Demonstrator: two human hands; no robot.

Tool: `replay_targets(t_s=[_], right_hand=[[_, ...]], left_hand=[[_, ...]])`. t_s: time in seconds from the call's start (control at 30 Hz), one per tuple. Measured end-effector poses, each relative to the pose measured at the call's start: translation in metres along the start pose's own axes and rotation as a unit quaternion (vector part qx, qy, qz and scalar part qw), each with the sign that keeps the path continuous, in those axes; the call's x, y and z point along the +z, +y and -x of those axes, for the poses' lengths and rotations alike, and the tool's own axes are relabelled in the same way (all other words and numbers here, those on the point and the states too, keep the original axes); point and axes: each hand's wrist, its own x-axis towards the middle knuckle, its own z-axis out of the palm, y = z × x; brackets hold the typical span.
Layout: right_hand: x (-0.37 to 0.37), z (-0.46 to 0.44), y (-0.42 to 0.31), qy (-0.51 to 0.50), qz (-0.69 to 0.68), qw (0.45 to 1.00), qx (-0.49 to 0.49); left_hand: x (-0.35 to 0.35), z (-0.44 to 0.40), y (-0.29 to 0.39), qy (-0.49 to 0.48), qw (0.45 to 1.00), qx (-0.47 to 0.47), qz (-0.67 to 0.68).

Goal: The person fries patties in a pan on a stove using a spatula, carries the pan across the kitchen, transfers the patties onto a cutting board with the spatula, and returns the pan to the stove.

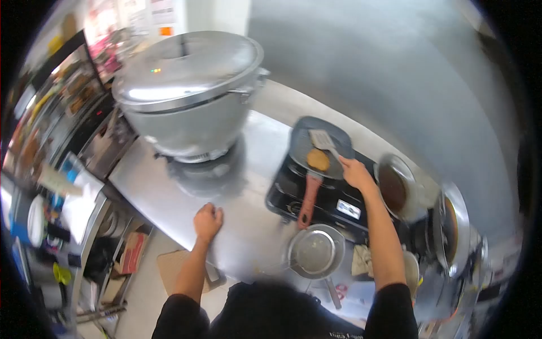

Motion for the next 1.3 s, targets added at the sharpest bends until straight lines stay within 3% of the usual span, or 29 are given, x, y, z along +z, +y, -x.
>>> replay_targets(t_s=[0.13, 0.47, 0.6, 0.93, 1.0, 1.07, 1.3], right_hand=[[0.003, -0.002, 0.004, 0.015, -0.010, 0.999, -0.046], [-0.005, -0.004, -0.006, -0.050, -0.026, 0.997, 0.062], [0.030, -0.035, 0.060, 0.008, 0.033, 0.998, -0.061], [0.038, -0.047, 0.080, 0.007, 0.023, 0.996, -0.088], [0.034, -0.042, 0.073, -0.018, 0.011, 0.999, -0.047], [0.003, -0.015, 0.013, -0.061, -0.013, 0.997, 0.041], [0.006, -0.017, 0.017, -0.053, -0.014, 0.998, 0.022]], left_hand=[[0.004, 0.001, -0.009, -0.005, 1.000, 0.001, -0.012], [0.003, 0.004, -0.014, -0.027, 1.000, 0.009, -0.013], [0.002, 0.006, -0.014, -0.028, 1.000, 0.007, -0.012], [0.010, 0.005, -0.020, -0.002, 0.999, 0.030, -0.014], [0.012, 0.006, -0.020, 0.038, 0.998, 0.048, -0.012], [0.013, 0.006, -0.020, 0.026, 0.999, 0.038, -0.006], [0.007, 0.005, -0.017, -0.002, 1.000, 0.019, 0.004]])
